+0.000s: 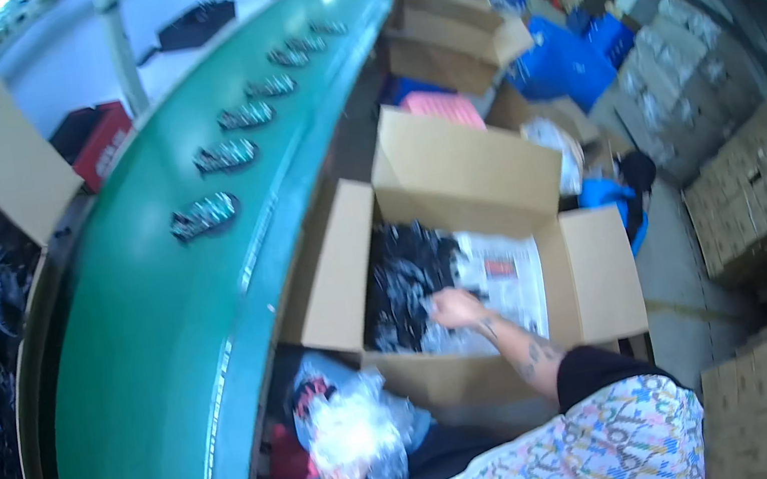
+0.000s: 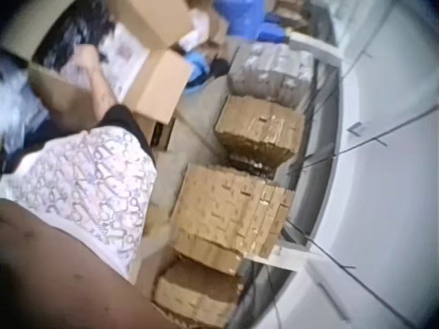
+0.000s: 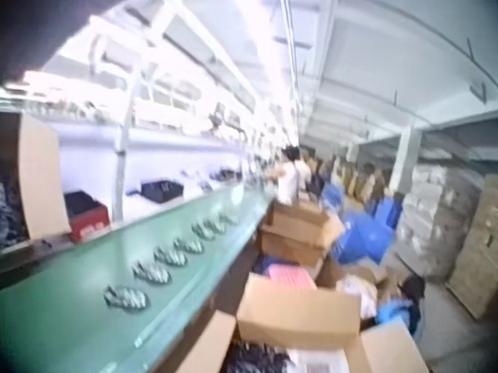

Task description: The person unpacks small electronic circuit boards from a cardboard box filled with bubble wrap and plastic bags. They remove the protective packaging and place the boards onto a green conveyor belt. The person also briefly inspects one of the boards before continuing to unpack more items.

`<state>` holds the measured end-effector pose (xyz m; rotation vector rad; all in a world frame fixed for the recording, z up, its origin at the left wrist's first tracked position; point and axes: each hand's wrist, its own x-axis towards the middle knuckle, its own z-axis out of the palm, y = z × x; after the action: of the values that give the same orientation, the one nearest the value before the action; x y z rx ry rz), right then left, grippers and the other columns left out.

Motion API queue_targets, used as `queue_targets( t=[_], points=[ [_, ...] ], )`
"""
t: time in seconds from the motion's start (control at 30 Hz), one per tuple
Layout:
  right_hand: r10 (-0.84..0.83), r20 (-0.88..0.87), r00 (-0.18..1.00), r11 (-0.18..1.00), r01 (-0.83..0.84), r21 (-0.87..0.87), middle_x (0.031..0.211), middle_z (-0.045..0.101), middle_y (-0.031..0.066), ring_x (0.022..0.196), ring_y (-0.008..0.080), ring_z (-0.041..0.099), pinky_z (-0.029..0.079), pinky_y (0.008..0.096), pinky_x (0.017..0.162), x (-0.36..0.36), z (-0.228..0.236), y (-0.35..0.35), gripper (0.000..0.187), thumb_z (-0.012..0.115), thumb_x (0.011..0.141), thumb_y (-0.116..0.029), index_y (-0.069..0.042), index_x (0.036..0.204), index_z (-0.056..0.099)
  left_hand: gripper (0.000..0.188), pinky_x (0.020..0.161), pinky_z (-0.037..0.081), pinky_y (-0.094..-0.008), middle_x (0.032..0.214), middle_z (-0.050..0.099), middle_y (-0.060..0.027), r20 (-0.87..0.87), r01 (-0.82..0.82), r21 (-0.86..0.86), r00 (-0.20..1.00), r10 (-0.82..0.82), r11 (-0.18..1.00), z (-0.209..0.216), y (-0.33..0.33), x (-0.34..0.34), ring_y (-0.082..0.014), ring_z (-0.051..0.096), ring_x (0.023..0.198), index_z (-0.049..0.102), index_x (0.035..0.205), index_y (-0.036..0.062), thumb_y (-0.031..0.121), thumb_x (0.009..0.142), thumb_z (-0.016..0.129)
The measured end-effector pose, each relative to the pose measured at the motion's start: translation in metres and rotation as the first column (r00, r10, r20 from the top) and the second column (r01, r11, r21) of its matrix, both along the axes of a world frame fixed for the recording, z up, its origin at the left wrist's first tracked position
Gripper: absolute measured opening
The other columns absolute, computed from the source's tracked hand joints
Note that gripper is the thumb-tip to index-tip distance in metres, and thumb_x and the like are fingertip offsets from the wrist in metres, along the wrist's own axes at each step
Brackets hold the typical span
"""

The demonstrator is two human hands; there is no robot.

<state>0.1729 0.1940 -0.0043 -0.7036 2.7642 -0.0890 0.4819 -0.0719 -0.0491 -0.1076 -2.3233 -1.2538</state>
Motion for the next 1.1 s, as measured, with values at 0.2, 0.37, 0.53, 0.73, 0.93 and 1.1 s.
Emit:
queue_targets(
  t=[0.2, 0.37, 0.53, 0.73, 0.93, 1.1],
  points=[
    [0.422, 0.315, 0.85, 0.631, -0.026, -0.775, 0.077, 0.058, 0.0051, 0.078, 0.0108, 0.056, 0.047, 0.0289, 0.07, 0.076, 0.13, -0.086, 0.006, 0.054, 0.074, -0.004, -0.004, 0.08, 0.053, 0.061, 0.1, 0.04, -0.0428, 0.126, 0.052, -0.0119, -0.042, 0.08, 0.686, 0.997, -0.071, 0.723, 0.065, 0.015, 0.012, -0.0256, 0.05, 0.116, 0.051, 0.125, 0.0076, 0.033, 0.074, 0.072],
    [0.895, -0.092, 0.436, 0.137, -0.466, -0.874, 0.112, 0.055, 0.0154, 0.106, 0.0286, 0.052, 0.038, 0.04, 0.094, 0.202, 0.122, -0.204, 0.018, 0.048, 0.08, -0.01, -0.001, 0.091, 0.059, 0.082, 0.107, 0.032, -0.0423, 0.137, 0.041, -0.0113, -0.209, 0.189, 0.882, 0.978, 0.0, 0.432, 0.04, 0.017, 0.038, -0.0274, 0.035, 0.131, 0.038, 0.137, 0.0063, 0.035, 0.071, 0.076],
    [0.915, -0.303, 0.266, -0.087, -0.603, -0.793, 0.116, 0.053, 0.0155, 0.113, 0.0341, 0.047, 0.03, 0.0474, 0.101, 0.267, 0.129, -0.274, 0.018, 0.048, 0.081, -0.013, -0.003, 0.093, 0.057, 0.072, 0.103, 0.035, -0.0418, 0.133, 0.043, -0.0124, -0.014, -0.051, 0.882, 0.991, 0.134, 0.469, 0.037, -0.014, 0.104, -0.0281, 0.039, 0.128, 0.041, 0.134, 0.0061, 0.032, 0.075, 0.071],
    [0.973, 0.147, -0.18, 0.125, -0.127, -0.984, 0.122, 0.053, 0.0232, 0.112, 0.0371, 0.053, 0.043, 0.0493, 0.092, 0.371, 0.088, -0.323, 0.042, 0.049, 0.089, -0.032, -0.005, 0.121, 0.05, 0.06, 0.099, 0.038, -0.0413, 0.129, 0.046, -0.0139, 0.149, -0.309, 0.804, 0.932, 0.33, 0.508, 0.05, -0.018, 0.234, -0.029, 0.043, 0.124, 0.044, 0.13, 0.006, 0.029, 0.079, 0.065],
    [0.784, 0.124, -0.608, -0.013, -0.215, -0.976, 0.116, 0.056, 0.0284, 0.109, 0.0421, 0.055, 0.043, 0.0505, 0.091, 0.508, 0.08, -0.385, 0.06, 0.045, 0.09, -0.056, -0.003, 0.117, 0.053, 0.034, 0.091, 0.043, -0.041, 0.11, 0.058, -0.0091, 0.093, -0.675, 0.666, 0.496, 0.863, 0.316, 0.091, -0.028, 0.321, -0.0259, 0.053, 0.11, 0.059, 0.109, 0.0097, 0.027, 0.08, 0.064],
    [0.691, 0.256, -0.676, -0.059, -0.406, -0.912, 0.129, 0.047, 0.0281, 0.119, 0.0419, 0.047, 0.037, 0.0457, 0.1, 0.557, 0.044, -0.37, 0.053, 0.057, 0.088, -0.038, 0.003, 0.122, 0.049, 0.036, 0.085, 0.048, -0.0381, 0.108, 0.062, -0.0097, 0.282, -0.92, 0.318, -0.139, 0.949, -0.229, 0.06, 0.057, 0.362, -0.0248, 0.06, 0.099, 0.061, 0.106, 0.0075, 0.022, 0.074, 0.068]
  ],
)
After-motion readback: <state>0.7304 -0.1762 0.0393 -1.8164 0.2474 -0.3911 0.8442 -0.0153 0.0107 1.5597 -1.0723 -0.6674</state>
